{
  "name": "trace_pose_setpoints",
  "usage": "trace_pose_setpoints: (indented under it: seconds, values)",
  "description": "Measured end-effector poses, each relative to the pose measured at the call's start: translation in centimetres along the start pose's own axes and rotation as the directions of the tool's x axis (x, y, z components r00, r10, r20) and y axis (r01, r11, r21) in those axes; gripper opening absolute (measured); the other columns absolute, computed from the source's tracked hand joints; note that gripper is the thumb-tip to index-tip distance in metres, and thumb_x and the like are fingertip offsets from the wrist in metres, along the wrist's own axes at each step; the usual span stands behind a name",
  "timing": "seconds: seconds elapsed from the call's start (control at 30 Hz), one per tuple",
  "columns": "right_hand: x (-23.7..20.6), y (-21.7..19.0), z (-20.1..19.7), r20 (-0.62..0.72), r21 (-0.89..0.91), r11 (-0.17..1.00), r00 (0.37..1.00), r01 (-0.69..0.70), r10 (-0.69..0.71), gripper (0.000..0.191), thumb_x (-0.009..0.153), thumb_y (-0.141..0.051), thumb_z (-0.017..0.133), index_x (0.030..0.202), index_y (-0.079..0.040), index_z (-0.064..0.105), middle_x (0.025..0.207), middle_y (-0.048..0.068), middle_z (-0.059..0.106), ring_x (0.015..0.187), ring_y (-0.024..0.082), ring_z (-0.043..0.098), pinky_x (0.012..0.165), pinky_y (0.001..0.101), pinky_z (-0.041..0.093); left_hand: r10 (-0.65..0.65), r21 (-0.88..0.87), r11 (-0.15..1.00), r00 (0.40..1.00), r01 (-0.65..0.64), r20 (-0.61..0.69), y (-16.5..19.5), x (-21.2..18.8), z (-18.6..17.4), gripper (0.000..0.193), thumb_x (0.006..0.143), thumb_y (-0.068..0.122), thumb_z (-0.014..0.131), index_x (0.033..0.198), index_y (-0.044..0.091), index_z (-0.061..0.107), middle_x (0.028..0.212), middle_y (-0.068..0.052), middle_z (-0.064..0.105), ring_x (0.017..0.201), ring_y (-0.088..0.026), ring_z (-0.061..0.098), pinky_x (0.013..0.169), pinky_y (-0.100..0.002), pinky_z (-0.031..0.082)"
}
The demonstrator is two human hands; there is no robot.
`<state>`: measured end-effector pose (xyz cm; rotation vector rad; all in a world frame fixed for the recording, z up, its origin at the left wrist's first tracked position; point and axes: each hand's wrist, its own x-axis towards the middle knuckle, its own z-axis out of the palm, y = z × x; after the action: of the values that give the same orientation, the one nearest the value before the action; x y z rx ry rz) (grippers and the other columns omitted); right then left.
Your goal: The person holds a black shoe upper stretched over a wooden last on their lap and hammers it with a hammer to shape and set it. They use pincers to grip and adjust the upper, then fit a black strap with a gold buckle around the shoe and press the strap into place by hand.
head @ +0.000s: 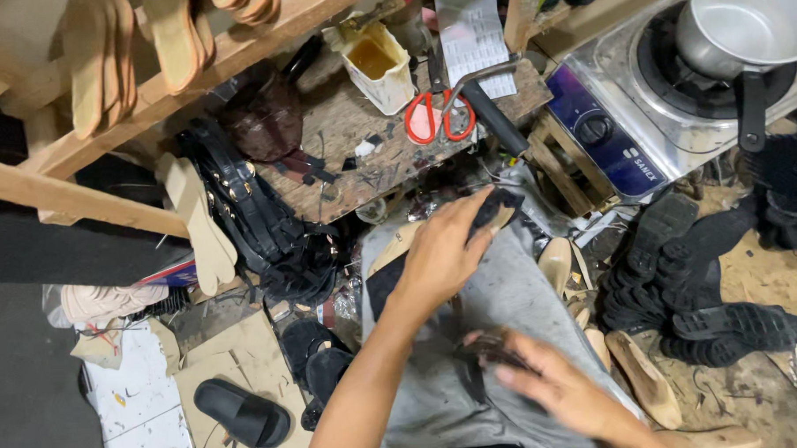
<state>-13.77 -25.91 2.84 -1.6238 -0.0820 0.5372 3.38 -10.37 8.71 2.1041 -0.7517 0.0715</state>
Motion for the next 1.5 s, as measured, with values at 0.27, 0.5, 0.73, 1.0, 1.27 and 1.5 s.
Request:
trace_pose_setpoints:
  seconds: [0.27,0.5,0.73,1.0,1.27,1.5]
  values:
    - [8.3,-7.9,-7.1,-0.437,0.157,0.945,0.878,0.288,-0.195,0.032,0.091,0.001,0.070,0.094,-0.008,0.039,0.094,0.009,0.064,0.076,0.019,0.068,0.067,0.0347,0.058,-0.008,-0.007,1.000,0.996,0.008,-0.093,-1.7,2.0,-1.3,0.044,0.090,0.014,0.071,0.130,0.000,0.063,0.119,-0.021,0.071,0.110,-0.040,0.068,0.094,-0.045,0.054]
    - [13.0,-8.0,-9.2,-0.637,-0.310,0.900,0.637,0.305,-0.435,0.038,0.088,-0.001,0.081,0.094,-0.005,0.044,0.098,0.007,0.067,0.089,0.011,0.062,0.078,0.0266,0.053,0.037,0.028,0.999,0.995,-0.035,-0.092,-1.0,3.9,-0.2,0.035,0.097,0.014,0.069,0.128,-0.003,0.064,0.119,-0.021,0.071,0.111,-0.039,0.068,0.095,-0.045,0.054]
    - [12.1,-7.4,-10.3,-0.693,-0.282,0.925,0.612,0.256,-0.381,0.039,0.083,-0.006,0.086,0.093,-0.006,0.048,0.094,0.006,0.070,0.084,0.010,0.065,0.076,0.0247,0.054,0.030,-0.001,1.000,0.999,-0.030,-0.012,0.1,4.3,0.5,0.038,0.099,0.011,0.067,0.132,-0.006,0.060,0.121,-0.022,0.070,0.114,-0.039,0.067,0.098,-0.044,0.053]
    - [10.9,-7.0,-9.8,-0.621,-0.510,0.834,0.580,0.212,-0.527,0.027,0.091,-0.001,0.079,0.109,0.001,0.059,0.089,0.007,0.066,0.077,0.014,0.061,0.073,0.0275,0.050,0.068,-0.077,0.995,0.997,-0.066,0.023,0.1,3.7,0.3,0.043,0.095,0.007,0.072,0.134,-0.004,0.059,0.127,-0.022,0.069,0.118,-0.039,0.067,0.102,-0.042,0.053]
    - [11.0,-6.1,-11.8,-0.709,-0.060,0.951,0.659,0.302,-0.254,0.017,0.097,-0.003,0.066,0.102,-0.003,0.049,0.091,0.001,0.062,0.074,0.010,0.063,0.067,0.0248,0.053,0.012,-0.131,0.991,0.994,0.003,0.111,-1.2,3.2,0.3,0.054,0.088,0.006,0.075,0.139,0.003,0.058,0.127,-0.021,0.070,0.115,-0.037,0.069,0.102,-0.040,0.053]
    - [7.0,-6.0,-12.5,-0.460,-0.226,0.974,0.884,-0.023,-0.086,0.014,0.096,-0.003,0.067,0.095,-0.002,0.053,0.077,0.012,0.056,0.066,0.026,0.059,0.060,0.0370,0.049,0.003,-0.138,0.990,0.999,0.003,0.043,-1.6,2.1,1.5,0.052,0.091,0.005,0.072,0.141,0.001,0.057,0.132,-0.022,0.068,0.124,-0.040,0.066,0.108,-0.042,0.050]
